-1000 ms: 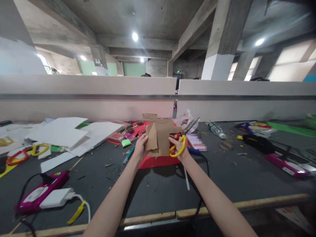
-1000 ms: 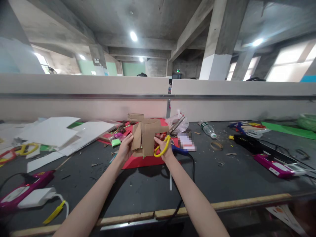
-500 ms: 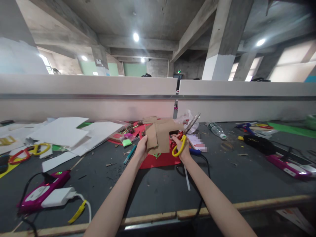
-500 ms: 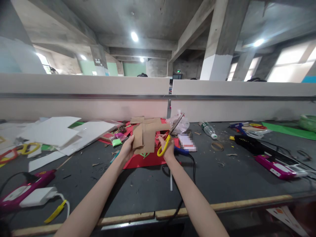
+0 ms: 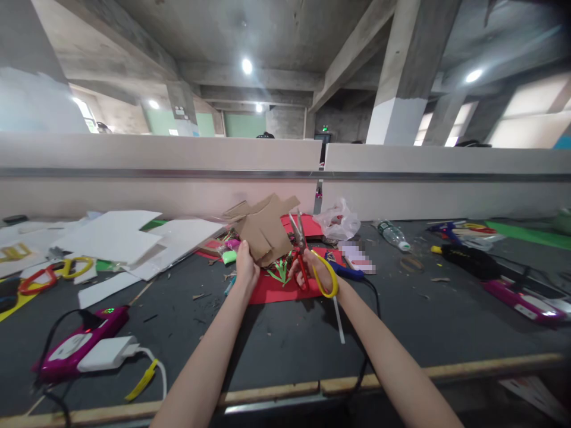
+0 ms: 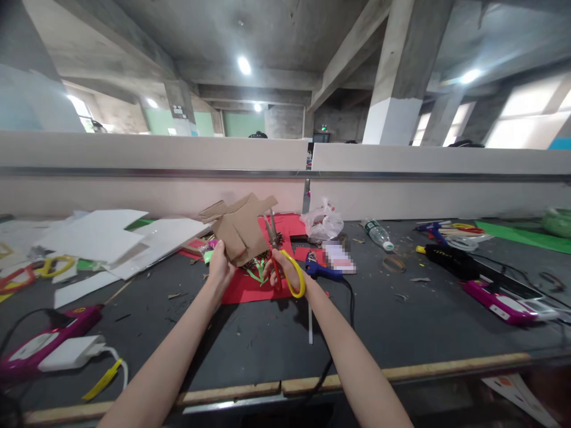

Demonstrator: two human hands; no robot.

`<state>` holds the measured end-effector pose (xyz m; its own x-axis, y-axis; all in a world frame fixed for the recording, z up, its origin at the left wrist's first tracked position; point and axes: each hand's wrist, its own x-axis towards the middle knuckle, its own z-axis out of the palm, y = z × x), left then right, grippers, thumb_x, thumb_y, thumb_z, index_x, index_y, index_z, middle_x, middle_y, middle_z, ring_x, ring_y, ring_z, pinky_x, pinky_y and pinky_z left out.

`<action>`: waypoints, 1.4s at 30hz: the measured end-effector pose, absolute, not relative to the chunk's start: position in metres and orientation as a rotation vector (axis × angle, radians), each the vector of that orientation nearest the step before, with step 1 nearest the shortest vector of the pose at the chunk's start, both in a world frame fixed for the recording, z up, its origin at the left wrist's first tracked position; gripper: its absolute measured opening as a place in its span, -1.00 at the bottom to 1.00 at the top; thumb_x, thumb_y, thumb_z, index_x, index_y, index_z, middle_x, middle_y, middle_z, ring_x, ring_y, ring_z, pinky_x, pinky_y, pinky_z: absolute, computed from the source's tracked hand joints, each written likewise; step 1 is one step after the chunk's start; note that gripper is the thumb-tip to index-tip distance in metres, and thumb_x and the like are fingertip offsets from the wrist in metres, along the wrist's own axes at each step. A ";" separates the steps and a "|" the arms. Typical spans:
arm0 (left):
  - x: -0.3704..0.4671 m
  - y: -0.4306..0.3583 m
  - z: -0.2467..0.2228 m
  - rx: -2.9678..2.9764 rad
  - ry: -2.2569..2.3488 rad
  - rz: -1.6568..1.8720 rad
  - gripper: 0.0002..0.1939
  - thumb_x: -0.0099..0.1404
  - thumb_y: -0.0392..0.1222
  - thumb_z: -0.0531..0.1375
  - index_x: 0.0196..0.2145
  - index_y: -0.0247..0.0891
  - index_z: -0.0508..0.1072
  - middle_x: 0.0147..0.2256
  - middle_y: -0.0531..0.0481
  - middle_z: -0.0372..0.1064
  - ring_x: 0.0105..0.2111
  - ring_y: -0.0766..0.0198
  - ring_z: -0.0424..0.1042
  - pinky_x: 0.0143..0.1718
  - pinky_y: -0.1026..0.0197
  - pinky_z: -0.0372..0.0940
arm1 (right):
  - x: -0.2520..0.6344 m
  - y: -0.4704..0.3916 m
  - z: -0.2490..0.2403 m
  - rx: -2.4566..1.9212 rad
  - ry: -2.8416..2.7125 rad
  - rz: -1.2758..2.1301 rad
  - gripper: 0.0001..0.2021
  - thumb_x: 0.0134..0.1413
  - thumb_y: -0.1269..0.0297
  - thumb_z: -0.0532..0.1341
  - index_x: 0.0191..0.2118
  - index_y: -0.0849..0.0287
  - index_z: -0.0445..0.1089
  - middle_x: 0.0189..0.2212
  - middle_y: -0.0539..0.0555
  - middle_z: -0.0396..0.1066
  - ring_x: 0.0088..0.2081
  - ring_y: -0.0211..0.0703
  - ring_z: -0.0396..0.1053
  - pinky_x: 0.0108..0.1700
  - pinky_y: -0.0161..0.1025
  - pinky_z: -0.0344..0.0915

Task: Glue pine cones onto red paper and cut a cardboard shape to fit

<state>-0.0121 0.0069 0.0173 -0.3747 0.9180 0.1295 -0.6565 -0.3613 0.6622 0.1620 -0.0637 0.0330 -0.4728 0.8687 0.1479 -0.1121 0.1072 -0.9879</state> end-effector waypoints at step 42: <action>-0.027 0.013 0.009 0.782 0.666 1.939 -0.78 0.10 -0.06 0.15 -0.31 -0.21 0.38 -0.21 0.00 0.39 -0.19 0.37 0.36 -0.12 0.29 0.21 | 0.175 -0.071 0.030 -1.148 -1.934 1.243 -0.59 -0.08 -0.06 0.08 -0.66 0.19 0.27 -0.85 -0.07 0.19 -0.77 -0.33 0.16 -0.69 -0.38 0.09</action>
<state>-0.0271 0.0134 0.0092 -0.3828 0.8886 0.2528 -0.5461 -0.4384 0.7139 0.1750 -0.0709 0.0304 -0.4735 0.8807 0.0094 0.3570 0.2017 -0.9121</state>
